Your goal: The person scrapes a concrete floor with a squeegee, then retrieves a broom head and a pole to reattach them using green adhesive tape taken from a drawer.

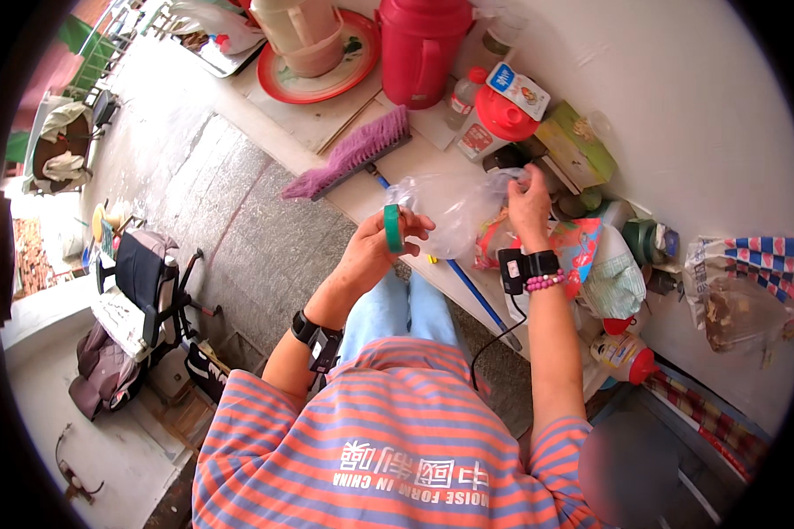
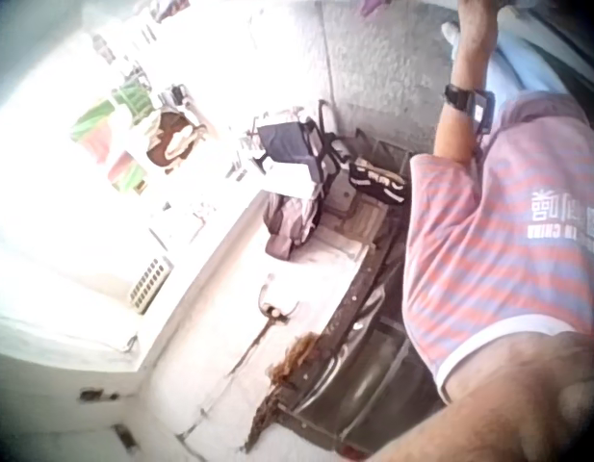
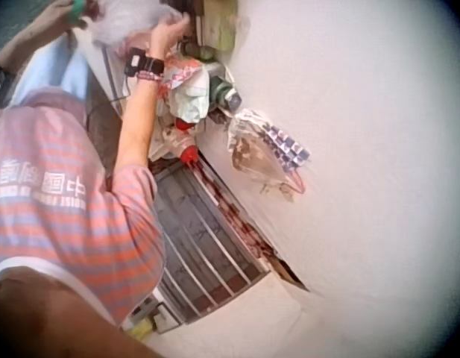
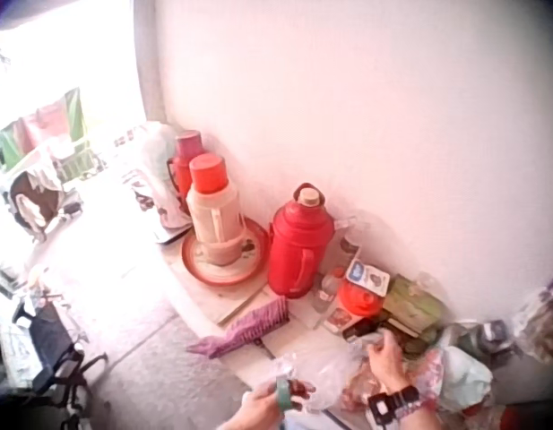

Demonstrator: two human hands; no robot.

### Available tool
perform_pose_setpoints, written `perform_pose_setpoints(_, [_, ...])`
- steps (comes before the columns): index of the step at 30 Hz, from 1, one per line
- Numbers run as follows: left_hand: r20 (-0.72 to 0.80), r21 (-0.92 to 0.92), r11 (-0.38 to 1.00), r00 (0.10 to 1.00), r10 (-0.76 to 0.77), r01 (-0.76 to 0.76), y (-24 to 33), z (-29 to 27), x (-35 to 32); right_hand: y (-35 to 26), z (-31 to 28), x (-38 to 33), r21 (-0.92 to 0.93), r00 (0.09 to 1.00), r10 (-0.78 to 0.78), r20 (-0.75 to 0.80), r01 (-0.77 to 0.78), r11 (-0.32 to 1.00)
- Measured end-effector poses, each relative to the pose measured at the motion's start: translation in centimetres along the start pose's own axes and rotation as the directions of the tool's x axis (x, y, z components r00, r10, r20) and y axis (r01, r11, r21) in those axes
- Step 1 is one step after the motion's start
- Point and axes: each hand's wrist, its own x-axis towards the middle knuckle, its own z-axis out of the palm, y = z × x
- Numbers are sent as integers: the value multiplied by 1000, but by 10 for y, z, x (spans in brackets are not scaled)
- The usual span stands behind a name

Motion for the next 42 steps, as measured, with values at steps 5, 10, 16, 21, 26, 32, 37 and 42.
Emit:
perform_pose_setpoints(5, [-138,291,950,978,158,-113,8,-6,-11,-97,-41,-42,-298,946,-304,-111,260,919])
perform_pose_setpoints(10, [-212,391,886,913,349,-247,16,3,-12,-175,-31,-111,403,829,-382,408,212,890])
perform_pose_setpoints(16, [-142,401,880,931,335,-256,31,9,-21,-198,-13,-118,408,737,-568,365,422,810])
perform_pose_setpoints(21, [43,501,816,950,310,-289,59,-9,-49,-201,-32,-110,359,574,-604,553,490,795])
perform_pose_setpoints(26, [69,612,764,976,207,-206,65,-10,-55,-205,-38,-108,380,483,-602,636,483,789])
perform_pose_setpoints(32, [64,677,719,986,154,-157,70,-7,-58,-199,-33,-110,382,439,-615,655,510,771])
perform_pose_setpoints(37, [41,729,665,979,199,-165,68,-3,-61,-200,-32,-111,383,442,-602,665,491,783])
perform_pose_setpoints(42, [70,685,647,914,400,-336,54,-2,-58,-185,-20,-120,486,512,-394,763,-52,873])
